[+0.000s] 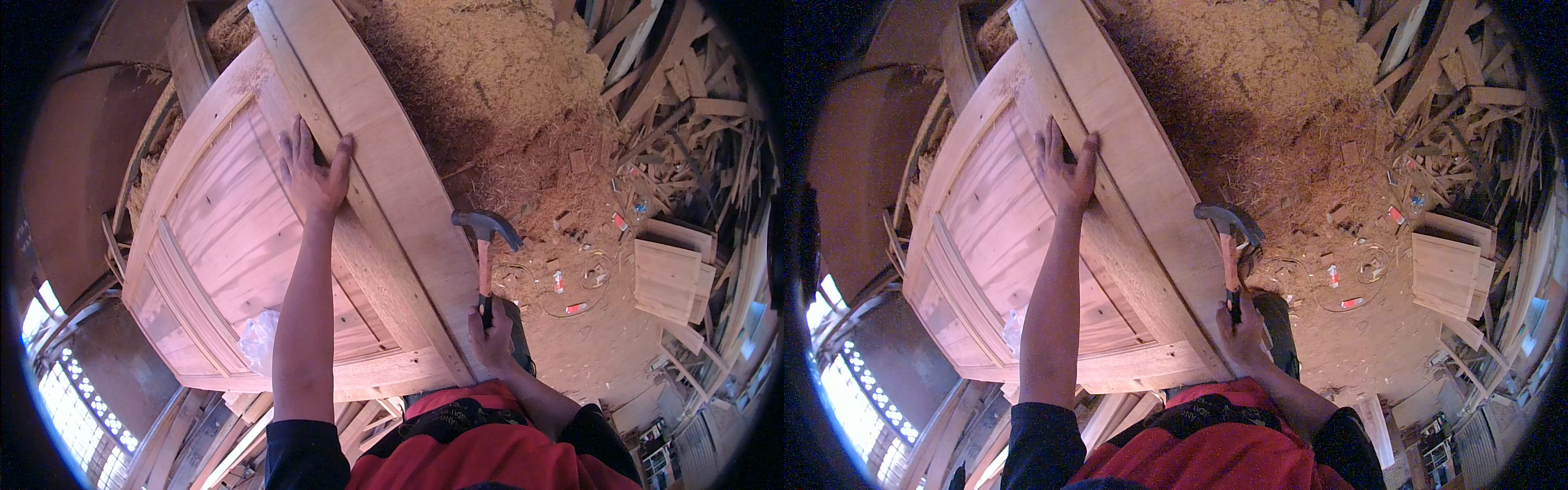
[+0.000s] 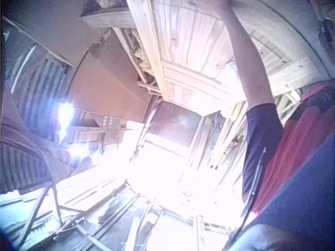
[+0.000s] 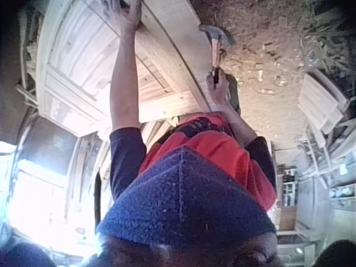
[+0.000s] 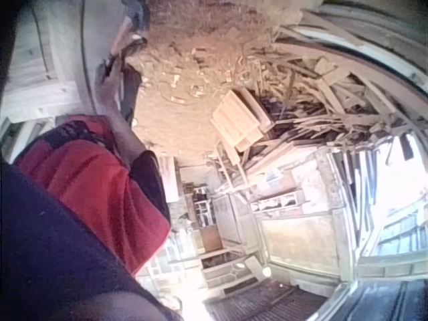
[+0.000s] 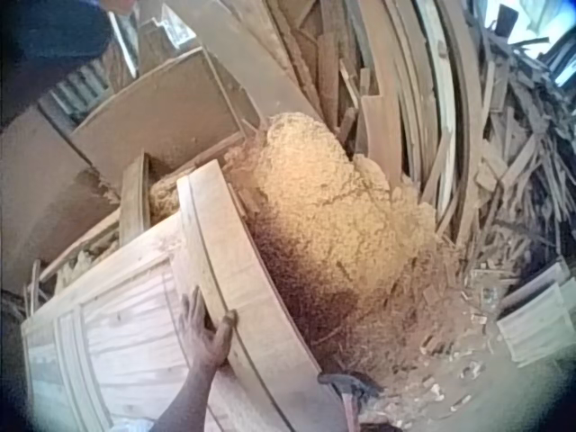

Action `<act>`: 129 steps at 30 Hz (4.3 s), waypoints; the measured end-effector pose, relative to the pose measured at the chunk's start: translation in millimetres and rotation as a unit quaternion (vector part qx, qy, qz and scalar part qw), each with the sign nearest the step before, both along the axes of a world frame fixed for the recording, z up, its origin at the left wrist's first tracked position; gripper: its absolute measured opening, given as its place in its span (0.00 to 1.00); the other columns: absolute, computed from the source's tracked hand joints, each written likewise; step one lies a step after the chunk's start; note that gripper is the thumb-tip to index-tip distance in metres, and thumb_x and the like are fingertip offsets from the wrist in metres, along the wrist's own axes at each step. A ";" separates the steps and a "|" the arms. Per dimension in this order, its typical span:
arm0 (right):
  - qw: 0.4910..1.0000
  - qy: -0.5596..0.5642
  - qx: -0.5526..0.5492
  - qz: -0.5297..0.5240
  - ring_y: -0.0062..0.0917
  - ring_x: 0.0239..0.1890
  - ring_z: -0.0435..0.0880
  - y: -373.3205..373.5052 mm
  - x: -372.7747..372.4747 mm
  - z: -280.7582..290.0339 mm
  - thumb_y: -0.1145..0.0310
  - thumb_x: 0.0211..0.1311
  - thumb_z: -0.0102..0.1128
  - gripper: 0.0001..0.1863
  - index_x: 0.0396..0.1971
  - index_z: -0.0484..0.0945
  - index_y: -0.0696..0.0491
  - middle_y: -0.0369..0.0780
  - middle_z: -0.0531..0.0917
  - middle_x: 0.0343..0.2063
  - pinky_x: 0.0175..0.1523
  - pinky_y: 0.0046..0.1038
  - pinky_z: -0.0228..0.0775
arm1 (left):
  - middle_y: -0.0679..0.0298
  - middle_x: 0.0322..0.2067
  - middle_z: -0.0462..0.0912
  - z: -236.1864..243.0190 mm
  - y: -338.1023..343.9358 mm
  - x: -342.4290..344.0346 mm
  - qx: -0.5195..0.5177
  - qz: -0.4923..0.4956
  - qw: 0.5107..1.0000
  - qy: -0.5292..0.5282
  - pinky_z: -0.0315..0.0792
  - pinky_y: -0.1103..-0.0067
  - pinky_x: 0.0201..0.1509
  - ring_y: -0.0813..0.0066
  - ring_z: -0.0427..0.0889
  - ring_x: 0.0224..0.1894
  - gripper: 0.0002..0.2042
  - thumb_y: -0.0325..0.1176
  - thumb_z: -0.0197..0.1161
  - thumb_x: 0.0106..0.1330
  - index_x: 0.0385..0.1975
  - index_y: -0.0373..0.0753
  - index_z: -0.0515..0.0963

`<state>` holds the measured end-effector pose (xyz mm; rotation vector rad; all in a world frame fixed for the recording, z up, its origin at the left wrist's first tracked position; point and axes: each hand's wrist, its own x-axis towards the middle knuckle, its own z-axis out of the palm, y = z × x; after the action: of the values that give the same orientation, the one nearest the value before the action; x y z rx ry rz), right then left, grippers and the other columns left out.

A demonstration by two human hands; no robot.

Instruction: The person assembles a wooden door by positioning wooden panels and slats into the frame and securing them using a hammer and a chisel.

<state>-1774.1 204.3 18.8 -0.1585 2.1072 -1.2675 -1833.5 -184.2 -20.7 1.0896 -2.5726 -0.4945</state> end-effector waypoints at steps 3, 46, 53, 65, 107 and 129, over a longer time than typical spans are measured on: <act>1.000 -0.019 0.003 -0.009 0.13 0.17 0.69 -3.5 -3.1 5.9 0.69 0.69 0.54 0.08 0.39 0.68 0.58 0.33 0.71 0.15 0.20 0.23 0.60 | 0.57 0.70 0.62 -0.1 -0.3 -0.5 -0.002 0.001 1.000 -0.004 0.43 0.52 0.74 0.46 0.51 0.74 0.43 0.61 0.62 0.60 0.69 0.39 0.62; 0.901 0.323 -0.154 0.245 0.50 0.40 0.84 -188.6 -157.7 48.1 0.71 0.68 0.55 0.26 0.66 0.65 0.54 0.54 0.82 0.43 0.41 0.42 0.78 | 0.58 0.70 0.61 18.7 5.2 3.8 0.023 0.043 0.999 0.023 0.41 0.48 0.73 0.53 0.51 0.75 0.50 0.67 0.66 0.50 0.68 0.39 0.61; 0.899 0.332 -0.161 0.237 0.50 0.41 0.84 -185.2 -153.6 42.9 0.72 0.69 0.55 0.26 0.66 0.66 0.53 0.55 0.82 0.42 0.40 0.41 0.78 | 0.58 0.68 0.64 7.0 3.8 5.5 -0.010 0.048 0.999 0.015 0.43 0.49 0.73 0.56 0.52 0.74 0.53 0.69 0.67 0.46 0.67 0.39 0.60; 0.902 0.335 -0.068 0.265 0.52 0.34 0.82 -187.8 -161.9 28.6 0.71 0.68 0.54 0.29 0.69 0.62 0.51 0.55 0.81 0.36 0.36 0.44 0.76 | 0.55 0.68 0.63 18.0 4.4 1.5 -0.003 0.037 0.999 0.004 0.45 0.53 0.74 0.54 0.53 0.74 0.51 0.68 0.69 0.47 0.66 0.38 0.61; 0.779 -0.314 -0.271 0.470 0.43 0.51 0.81 108.1 245.4 -10.8 0.52 0.70 0.51 0.24 0.56 0.76 0.53 0.48 0.82 0.49 0.56 0.41 0.72 | 0.45 0.63 0.70 -46.7 -45.1 7.0 0.062 -0.002 0.996 0.064 0.64 0.68 0.68 0.55 0.71 0.65 0.47 0.66 0.64 0.55 0.64 0.29 0.66; 0.969 -0.191 -0.019 -0.158 0.30 0.33 0.87 265.1 410.7 -109.1 0.66 0.67 0.57 0.15 0.49 0.77 0.58 0.46 0.86 0.35 0.41 0.31 0.77 | 0.47 0.66 0.65 -43.5 244.2 227.9 -0.162 -0.323 0.931 0.056 0.51 0.54 0.71 0.52 0.57 0.72 0.27 0.50 0.46 0.75 0.67 0.38 0.64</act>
<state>-1363.5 469.5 -90.3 0.3925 1.8177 -1.3908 -1605.5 60.0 -64.3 0.0817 -2.7327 -0.2399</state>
